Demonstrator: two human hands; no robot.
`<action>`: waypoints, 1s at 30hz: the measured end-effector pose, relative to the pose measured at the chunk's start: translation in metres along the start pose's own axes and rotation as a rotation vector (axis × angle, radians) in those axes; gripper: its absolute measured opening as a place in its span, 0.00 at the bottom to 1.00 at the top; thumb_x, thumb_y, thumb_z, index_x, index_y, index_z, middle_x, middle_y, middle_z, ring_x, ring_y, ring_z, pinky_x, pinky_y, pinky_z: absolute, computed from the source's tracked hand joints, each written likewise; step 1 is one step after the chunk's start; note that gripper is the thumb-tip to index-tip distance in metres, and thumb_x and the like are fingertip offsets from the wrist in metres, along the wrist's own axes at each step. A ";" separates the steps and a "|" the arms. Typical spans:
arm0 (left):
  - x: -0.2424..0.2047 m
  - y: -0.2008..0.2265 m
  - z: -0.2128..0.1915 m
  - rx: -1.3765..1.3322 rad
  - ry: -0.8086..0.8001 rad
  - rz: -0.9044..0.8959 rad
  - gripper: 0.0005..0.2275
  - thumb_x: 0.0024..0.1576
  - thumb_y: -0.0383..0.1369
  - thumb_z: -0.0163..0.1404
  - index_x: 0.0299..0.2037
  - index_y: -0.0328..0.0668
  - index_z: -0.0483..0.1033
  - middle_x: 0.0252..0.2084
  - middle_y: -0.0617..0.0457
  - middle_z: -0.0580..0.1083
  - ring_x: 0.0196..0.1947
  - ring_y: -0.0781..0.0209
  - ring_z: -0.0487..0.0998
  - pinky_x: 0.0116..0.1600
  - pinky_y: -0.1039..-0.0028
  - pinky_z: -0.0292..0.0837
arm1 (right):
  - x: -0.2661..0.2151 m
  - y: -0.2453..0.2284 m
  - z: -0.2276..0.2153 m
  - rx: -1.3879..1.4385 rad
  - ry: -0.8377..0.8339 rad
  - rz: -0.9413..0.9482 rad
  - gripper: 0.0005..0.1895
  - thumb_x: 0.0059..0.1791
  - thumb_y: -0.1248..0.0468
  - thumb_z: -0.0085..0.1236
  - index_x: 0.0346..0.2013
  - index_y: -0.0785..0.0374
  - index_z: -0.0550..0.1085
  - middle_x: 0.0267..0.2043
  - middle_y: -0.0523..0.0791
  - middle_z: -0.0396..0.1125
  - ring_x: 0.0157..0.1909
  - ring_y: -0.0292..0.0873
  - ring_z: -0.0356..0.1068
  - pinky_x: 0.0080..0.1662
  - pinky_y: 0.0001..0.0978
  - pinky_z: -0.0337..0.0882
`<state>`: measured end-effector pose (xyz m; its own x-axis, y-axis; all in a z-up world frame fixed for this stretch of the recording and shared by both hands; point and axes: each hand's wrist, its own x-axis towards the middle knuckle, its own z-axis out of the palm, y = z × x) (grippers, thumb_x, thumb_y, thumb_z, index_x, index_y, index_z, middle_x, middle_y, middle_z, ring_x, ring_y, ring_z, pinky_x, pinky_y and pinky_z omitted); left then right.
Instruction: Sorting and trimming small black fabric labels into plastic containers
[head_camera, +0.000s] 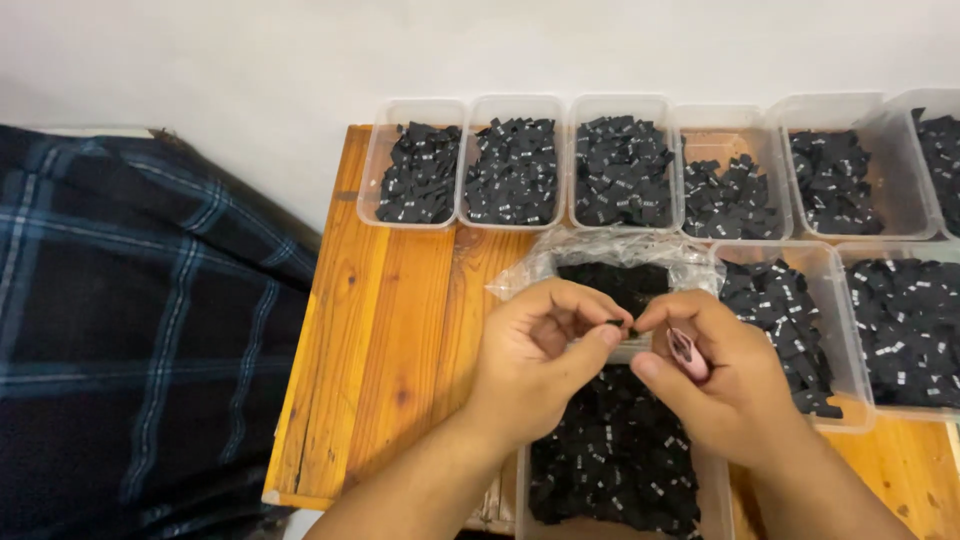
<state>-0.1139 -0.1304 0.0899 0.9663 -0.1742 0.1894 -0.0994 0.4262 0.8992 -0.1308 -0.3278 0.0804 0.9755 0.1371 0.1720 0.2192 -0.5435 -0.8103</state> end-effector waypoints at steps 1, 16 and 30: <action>0.000 0.003 -0.001 0.019 0.025 -0.019 0.04 0.58 0.20 0.55 0.38 0.38 0.75 0.38 0.47 0.80 0.38 0.64 0.81 0.46 0.79 0.78 | -0.001 0.008 -0.003 -0.038 -0.062 -0.009 0.16 0.46 0.55 0.60 0.47 0.51 0.74 0.27 0.35 0.68 0.24 0.34 0.61 0.35 0.26 0.62; 0.002 0.006 -0.012 0.003 -0.174 -0.074 0.00 0.62 0.28 0.53 0.39 0.45 0.75 0.34 0.60 0.72 0.36 0.73 0.70 0.44 0.81 0.67 | 0.012 -0.001 -0.008 -0.090 -0.171 -0.336 0.17 0.52 0.54 0.47 0.46 0.63 0.75 0.23 0.41 0.59 0.22 0.41 0.57 0.31 0.32 0.60; 0.001 0.010 -0.011 0.052 -0.207 -0.068 0.03 0.61 0.26 0.50 0.36 0.45 0.73 0.32 0.61 0.70 0.34 0.72 0.67 0.41 0.81 0.64 | 0.014 -0.005 -0.006 -0.090 -0.179 -0.420 0.17 0.52 0.51 0.45 0.42 0.61 0.75 0.22 0.40 0.57 0.21 0.41 0.57 0.29 0.32 0.59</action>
<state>-0.1119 -0.1167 0.0952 0.9025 -0.3814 0.2000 -0.0535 0.3616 0.9308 -0.1185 -0.3283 0.0906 0.7854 0.4970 0.3690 0.6029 -0.4790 -0.6381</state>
